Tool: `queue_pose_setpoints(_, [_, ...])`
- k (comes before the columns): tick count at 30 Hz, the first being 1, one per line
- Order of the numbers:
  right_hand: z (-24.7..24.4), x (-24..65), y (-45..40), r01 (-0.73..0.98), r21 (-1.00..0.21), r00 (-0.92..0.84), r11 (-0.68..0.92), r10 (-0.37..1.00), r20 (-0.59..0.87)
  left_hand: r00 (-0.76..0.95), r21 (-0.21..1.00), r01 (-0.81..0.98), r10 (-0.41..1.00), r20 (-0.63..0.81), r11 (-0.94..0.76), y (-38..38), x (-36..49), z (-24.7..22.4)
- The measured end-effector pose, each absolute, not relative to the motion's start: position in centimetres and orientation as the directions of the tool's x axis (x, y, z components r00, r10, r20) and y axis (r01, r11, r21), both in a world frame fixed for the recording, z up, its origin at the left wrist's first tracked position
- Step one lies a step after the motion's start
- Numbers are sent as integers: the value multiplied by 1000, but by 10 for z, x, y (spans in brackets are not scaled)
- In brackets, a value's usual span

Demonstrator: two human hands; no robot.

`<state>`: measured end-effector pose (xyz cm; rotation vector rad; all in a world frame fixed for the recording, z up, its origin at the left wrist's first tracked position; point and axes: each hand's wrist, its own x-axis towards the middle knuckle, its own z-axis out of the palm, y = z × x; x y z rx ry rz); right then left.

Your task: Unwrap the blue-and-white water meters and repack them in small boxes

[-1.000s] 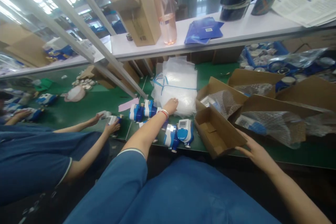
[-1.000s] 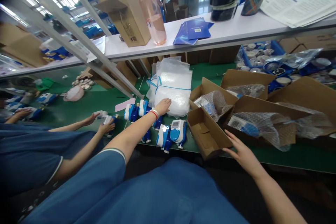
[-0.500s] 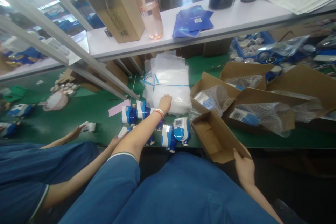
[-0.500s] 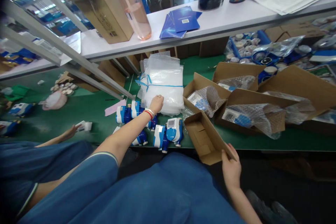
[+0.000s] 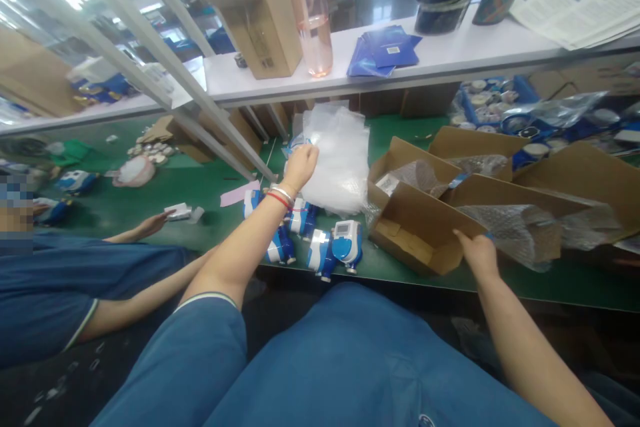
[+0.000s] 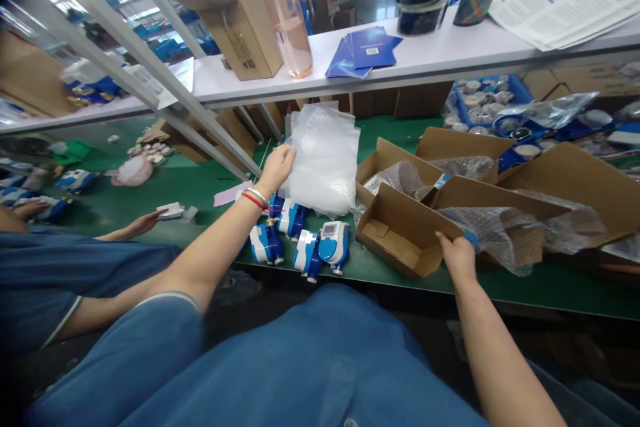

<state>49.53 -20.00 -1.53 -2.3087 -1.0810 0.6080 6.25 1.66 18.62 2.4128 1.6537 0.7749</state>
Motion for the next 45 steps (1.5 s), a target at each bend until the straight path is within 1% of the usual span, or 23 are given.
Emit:
queue_pose_setpoints(2, [-16,500,-207,576,-593,547,-563,804,-232,193,468,801,901,389,-374,-6,54,201])
queue_pose_setpoints(5, [2,494,-227,542,-647,545,-536,810,-215,94,615,714,916,390,-335,-55,39,212])
queue_pose_setpoints(7, [30,478,-246,542,-688,620,-482,782,-59,-40,716,648,927,373,-260,-94,31,215])
queue_pose_setpoints(8, [47,465,-256,564,-703,658,-433,750,66,-132,756,618,919,370,-215,-115,29,215])
queue_pose_setpoints(10, [84,430,-275,658,-713,651,-244,659,376,-314,799,583,865,391,-149,-159,34,213])
queue_pose_setpoints(11, [100,408,-282,670,-731,605,-132,668,434,-374,804,581,835,403,-128,-181,42,210])
queue_pose_setpoints(12, [114,384,-285,643,-766,536,-19,725,433,-399,800,590,820,411,-113,-202,52,206])
queue_pose_setpoints(13, [124,358,-286,581,-808,360,100,859,365,-380,791,602,834,399,-104,-222,64,201])
queue_pose_setpoints(14, [131,332,-284,471,-856,89,216,953,289,-322,784,612,872,368,-105,-240,77,195])
queue_pose_setpoints(15, [134,307,-279,359,-888,-127,289,957,260,-241,781,615,917,317,-108,-255,88,188])
queue_pose_setpoints(17, [131,263,-266,223,-916,-411,332,884,221,-134,818,572,977,166,-60,-277,97,175])
queue_pose_setpoints(19, [122,235,-254,167,-944,-508,285,845,165,-161,904,416,987,-30,95,-290,82,166])
queue_pose_setpoints(22, [105,228,-246,209,-959,-558,191,829,43,-274,954,-12,917,-290,298,-304,22,161])
queue_pose_setpoints(23, [97,232,-245,236,-957,-612,167,791,-13,-314,942,-128,889,-335,310,-309,-2,160])
queue_pose_setpoints(25, [75,242,-243,282,-951,-745,131,654,-131,-432,928,-220,823,-369,301,-321,-46,156])
queue_pose_setpoints(26, [62,244,-241,318,-940,-765,128,619,-175,-498,931,-211,787,-365,298,-326,-63,154])
queue_pose_setpoints(27, [47,243,-238,374,-916,-744,149,637,-200,-554,937,-176,756,-349,303,-331,-77,152])
queue_pose_setpoints(29, [17,233,-229,551,-797,-591,247,790,-164,-611,941,-80,730,-306,328,-337,-94,147])
queue_pose_setpoints(31, [-9,214,-216,722,-611,-446,323,893,-55,-582,931,-12,755,-303,364,-336,-102,143])
queue_pose_setpoints(33, [-25,198,-199,780,-503,-448,372,893,-34,-516,919,0,787,-338,395,-330,-108,140])
queue_pose_setpoints(36, [-29,190,-164,761,-523,-514,384,849,-124,-441,903,-26,806,-394,428,-318,-125,138])
queue_pose_setpoints(41, [-19,209,-95,795,-584,-396,165,871,-292,-407,897,-25,815,-413,441,-309,-161,134])
queue_pose_setpoints(45, [-17,220,-68,787,-597,-418,157,847,-328,-442,900,-30,802,-403,435,-309,-175,127])
